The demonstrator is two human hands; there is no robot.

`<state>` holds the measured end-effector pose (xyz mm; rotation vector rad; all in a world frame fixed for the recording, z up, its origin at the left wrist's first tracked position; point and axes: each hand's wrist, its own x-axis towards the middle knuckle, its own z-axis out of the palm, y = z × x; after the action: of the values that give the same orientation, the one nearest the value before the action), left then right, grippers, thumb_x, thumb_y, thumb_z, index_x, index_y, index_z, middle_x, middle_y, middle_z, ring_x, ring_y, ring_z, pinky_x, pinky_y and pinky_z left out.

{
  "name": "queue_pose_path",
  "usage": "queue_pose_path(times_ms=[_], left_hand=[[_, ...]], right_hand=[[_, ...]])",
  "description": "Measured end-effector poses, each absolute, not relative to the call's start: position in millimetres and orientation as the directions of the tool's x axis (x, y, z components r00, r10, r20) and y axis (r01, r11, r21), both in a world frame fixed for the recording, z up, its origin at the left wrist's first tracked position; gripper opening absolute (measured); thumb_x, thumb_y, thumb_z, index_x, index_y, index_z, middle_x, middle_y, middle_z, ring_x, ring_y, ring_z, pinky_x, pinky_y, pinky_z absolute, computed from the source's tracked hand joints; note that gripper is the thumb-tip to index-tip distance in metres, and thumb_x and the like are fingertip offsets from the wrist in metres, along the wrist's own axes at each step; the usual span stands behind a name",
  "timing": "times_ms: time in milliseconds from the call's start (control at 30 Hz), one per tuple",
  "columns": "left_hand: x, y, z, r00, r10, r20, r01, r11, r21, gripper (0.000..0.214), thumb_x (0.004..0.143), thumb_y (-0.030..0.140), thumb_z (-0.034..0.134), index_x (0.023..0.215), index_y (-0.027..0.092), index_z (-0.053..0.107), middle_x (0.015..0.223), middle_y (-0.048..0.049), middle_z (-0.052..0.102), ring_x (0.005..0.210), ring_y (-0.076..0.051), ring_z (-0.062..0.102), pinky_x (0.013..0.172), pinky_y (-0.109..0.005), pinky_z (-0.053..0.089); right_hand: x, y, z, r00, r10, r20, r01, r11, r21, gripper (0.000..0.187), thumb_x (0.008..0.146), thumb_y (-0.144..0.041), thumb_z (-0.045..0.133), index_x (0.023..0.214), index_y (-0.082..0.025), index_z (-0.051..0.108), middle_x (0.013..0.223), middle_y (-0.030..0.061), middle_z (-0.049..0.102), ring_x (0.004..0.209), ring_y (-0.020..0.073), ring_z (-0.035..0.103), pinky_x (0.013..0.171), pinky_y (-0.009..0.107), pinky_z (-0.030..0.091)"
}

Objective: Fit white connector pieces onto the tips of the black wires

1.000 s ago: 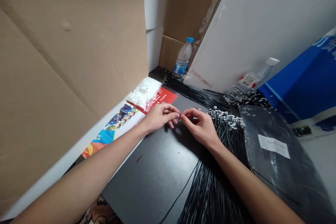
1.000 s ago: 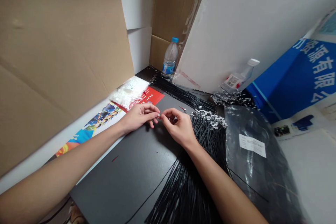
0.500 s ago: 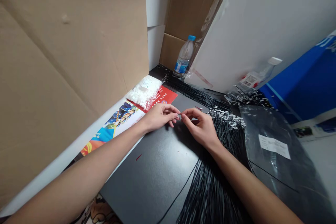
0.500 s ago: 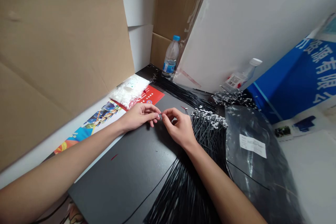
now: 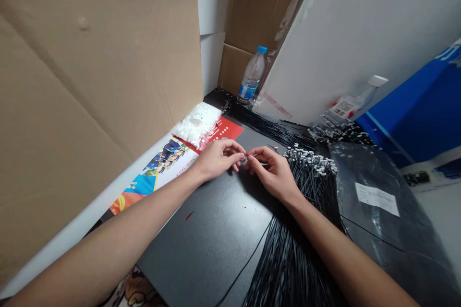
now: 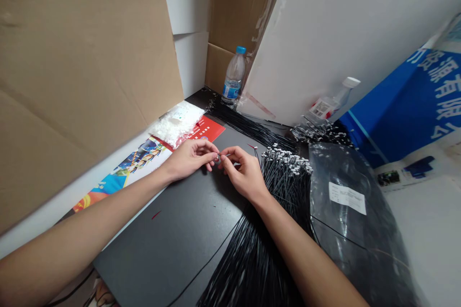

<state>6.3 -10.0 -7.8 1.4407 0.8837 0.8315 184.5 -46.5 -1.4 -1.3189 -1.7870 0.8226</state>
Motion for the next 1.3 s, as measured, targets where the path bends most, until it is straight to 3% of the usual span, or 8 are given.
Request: queue_pose_path(times_ms=[200,400,933,1300], left_hand=[[6.6,-10.7,-6.9,0.453,0.891,-0.041,0.026,0.032,0.999,0.009,0.083,0.016,0.062,0.088,0.010,0.061,0.075,-0.0040,0.065,0.060,-0.010,0.063,0.065,-0.026,0.051],[8.0,-11.1,-5.5,0.444,0.895,-0.039,0.029,0.029,0.999,0.010,0.083,0.013,0.062,0.091,0.009,0.063,0.075,-0.0043,0.065,0.060,-0.010,0.062,0.064,-0.025,0.051],[7.5,-9.5,-6.1,0.432,0.897,-0.090,0.106,0.049,0.993,0.016,0.083,0.012,0.060,0.098,0.009,0.064,0.076,-0.0044,0.066,0.061,-0.010,0.063,0.066,-0.024,0.052],[7.7,-10.2,-9.1,0.446,0.895,-0.025,0.085,-0.015,0.996,0.010,0.085,0.014,0.060,0.093,0.009,0.064,0.078,-0.0049,0.065,0.062,-0.010,0.062,0.064,-0.024,0.052]], right_hand=[[184.8,-47.3,-0.2,-0.166,0.944,0.285,0.648,0.322,-0.690,0.026,0.088,-0.039,0.056,0.088,-0.015,0.064,0.070,0.0041,0.068,0.058,0.0123,0.060,0.050,0.021,0.043],[185.3,-47.6,-3.2,-0.186,0.932,0.310,0.709,0.346,-0.615,0.025,0.089,-0.037,0.054,0.087,-0.015,0.067,0.068,0.0023,0.067,0.056,0.0108,0.057,0.051,0.022,0.041],[186.3,-45.2,-2.9,-0.140,0.939,0.315,0.683,0.322,-0.655,0.027,0.091,-0.039,0.052,0.087,-0.016,0.065,0.066,0.0020,0.066,0.053,0.0112,0.056,0.051,0.022,0.040],[184.5,-46.7,-1.2,-0.185,0.946,0.266,0.676,0.319,-0.665,0.028,0.090,-0.041,0.053,0.089,-0.016,0.065,0.065,0.0018,0.067,0.049,0.0105,0.053,0.049,0.021,0.038]])
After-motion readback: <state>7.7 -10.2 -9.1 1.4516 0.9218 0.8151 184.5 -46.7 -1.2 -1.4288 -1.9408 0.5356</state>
